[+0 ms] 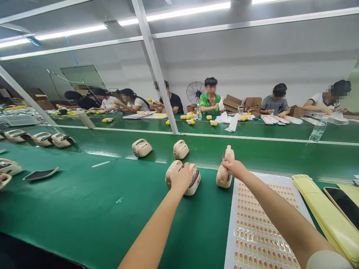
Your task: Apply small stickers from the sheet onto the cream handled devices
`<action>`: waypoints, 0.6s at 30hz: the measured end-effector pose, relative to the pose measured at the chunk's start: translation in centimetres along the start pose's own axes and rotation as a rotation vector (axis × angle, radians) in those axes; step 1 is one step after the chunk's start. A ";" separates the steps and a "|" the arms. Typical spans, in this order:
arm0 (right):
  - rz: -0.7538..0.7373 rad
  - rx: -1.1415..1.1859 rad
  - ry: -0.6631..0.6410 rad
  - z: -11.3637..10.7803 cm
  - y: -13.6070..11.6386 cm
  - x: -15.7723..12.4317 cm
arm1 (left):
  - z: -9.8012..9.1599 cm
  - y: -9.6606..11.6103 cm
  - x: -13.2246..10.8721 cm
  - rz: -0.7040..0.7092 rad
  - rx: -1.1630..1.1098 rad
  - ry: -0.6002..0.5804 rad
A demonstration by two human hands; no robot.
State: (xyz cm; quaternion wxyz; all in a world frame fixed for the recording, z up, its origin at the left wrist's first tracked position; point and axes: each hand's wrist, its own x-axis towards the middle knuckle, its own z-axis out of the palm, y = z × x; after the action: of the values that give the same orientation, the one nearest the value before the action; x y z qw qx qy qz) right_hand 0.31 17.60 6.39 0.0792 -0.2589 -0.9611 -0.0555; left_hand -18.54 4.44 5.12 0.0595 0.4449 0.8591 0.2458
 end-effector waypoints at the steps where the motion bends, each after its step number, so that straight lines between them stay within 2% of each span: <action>1: 0.006 0.008 -0.007 0.0 -0.1 0.0 | 0.1 0.5 0.2 -0.009 0.012 -0.011; 10: 0.094 0.071 -0.012 0.5 -0.9 0.2 | 2.6 5.6 1.5 0.019 -0.023 -0.012; 15: 0.131 0.122 -0.004 0.8 -1.3 0.0 | 3.7 6.7 1.8 0.039 -0.066 -0.029; 18: 0.144 0.177 0.010 0.8 -1.5 -0.2 | 3.6 6.8 2.0 0.074 -0.098 -0.041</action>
State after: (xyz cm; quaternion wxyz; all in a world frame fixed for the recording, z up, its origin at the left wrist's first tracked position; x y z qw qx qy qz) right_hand -0.33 16.32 5.50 0.1102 -0.3192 -0.9406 0.0340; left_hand -13.57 10.59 5.47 0.0898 0.4778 0.8277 0.2804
